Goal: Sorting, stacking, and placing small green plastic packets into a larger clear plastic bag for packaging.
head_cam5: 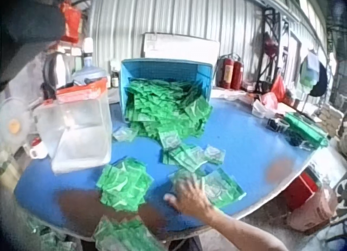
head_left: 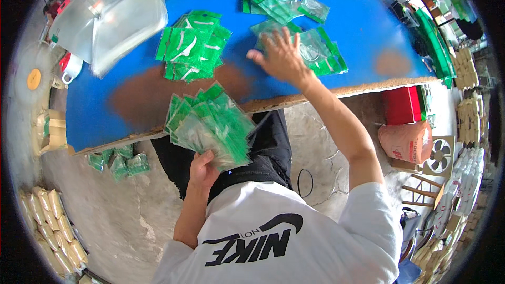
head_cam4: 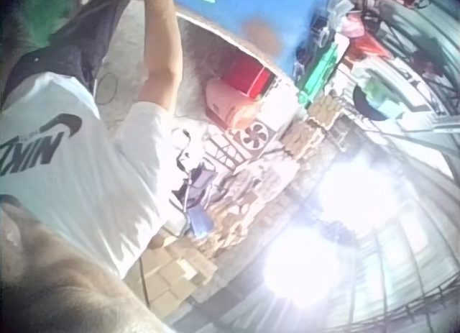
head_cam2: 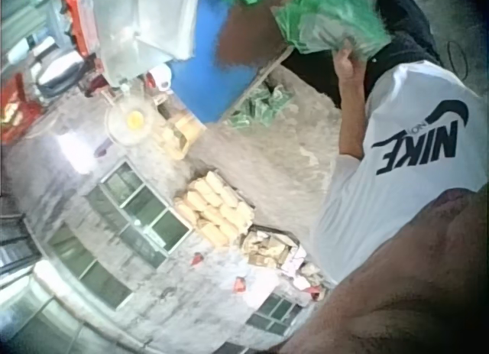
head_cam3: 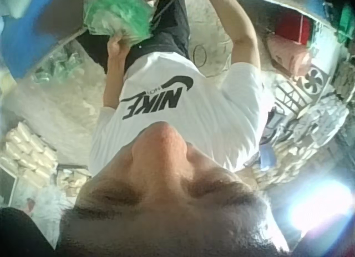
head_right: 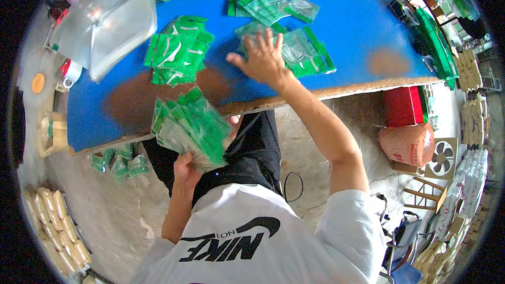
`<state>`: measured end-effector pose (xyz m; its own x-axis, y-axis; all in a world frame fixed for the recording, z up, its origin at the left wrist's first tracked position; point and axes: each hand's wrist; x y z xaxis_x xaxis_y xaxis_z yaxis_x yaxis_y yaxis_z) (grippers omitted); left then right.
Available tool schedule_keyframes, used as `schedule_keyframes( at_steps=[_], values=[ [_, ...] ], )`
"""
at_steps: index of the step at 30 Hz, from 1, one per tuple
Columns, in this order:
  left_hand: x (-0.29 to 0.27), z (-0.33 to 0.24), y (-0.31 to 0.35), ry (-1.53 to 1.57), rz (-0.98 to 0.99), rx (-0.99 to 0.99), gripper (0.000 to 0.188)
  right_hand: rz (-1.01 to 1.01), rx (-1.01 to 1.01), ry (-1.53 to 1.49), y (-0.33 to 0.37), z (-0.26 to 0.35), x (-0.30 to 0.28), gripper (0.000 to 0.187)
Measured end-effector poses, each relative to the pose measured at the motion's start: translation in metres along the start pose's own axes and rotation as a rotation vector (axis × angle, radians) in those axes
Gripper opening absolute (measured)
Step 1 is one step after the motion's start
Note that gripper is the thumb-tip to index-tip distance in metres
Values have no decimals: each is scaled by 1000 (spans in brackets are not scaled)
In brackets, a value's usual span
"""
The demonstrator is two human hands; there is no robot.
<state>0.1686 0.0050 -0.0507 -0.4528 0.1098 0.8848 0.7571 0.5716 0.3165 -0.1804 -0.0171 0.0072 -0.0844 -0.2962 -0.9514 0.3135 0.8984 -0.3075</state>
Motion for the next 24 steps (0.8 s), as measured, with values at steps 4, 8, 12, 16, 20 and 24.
schedule_keyframes(
  at_steps=[4, 8, 12, 16, 20, 24],
  values=[
    [-9, -3, -3, -71, 30, 88, 74, 37, -481, -475, 46, 33, -31, 54],
    [-7, 2, -8, 39, -32, 54, 60, 118, -556, -856, 75, 58, -50, 35],
    [-7, 4, -10, 81, -22, 54, 58, -264, -133, -227, 36, 29, -47, 52],
    [-17, 6, -9, 152, 4, 23, 58, -28, -274, -90, 67, 20, -36, 59],
    [-17, 9, -15, 117, -85, 7, 60, 300, -472, -644, 90, 36, -52, 53],
    [-1, 7, -17, 53, -28, 18, 61, -54, -70, -133, 75, 22, -44, 60]
  ],
)
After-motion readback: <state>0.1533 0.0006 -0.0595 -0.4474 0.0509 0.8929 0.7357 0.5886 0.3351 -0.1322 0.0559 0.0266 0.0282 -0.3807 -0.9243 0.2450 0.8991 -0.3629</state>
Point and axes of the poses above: each hand's wrist, its own y-axis away from the middle knuckle, its own x-axis out of the palm, z = x × y, and after that the axes turned 2 degrees about y, right-handed
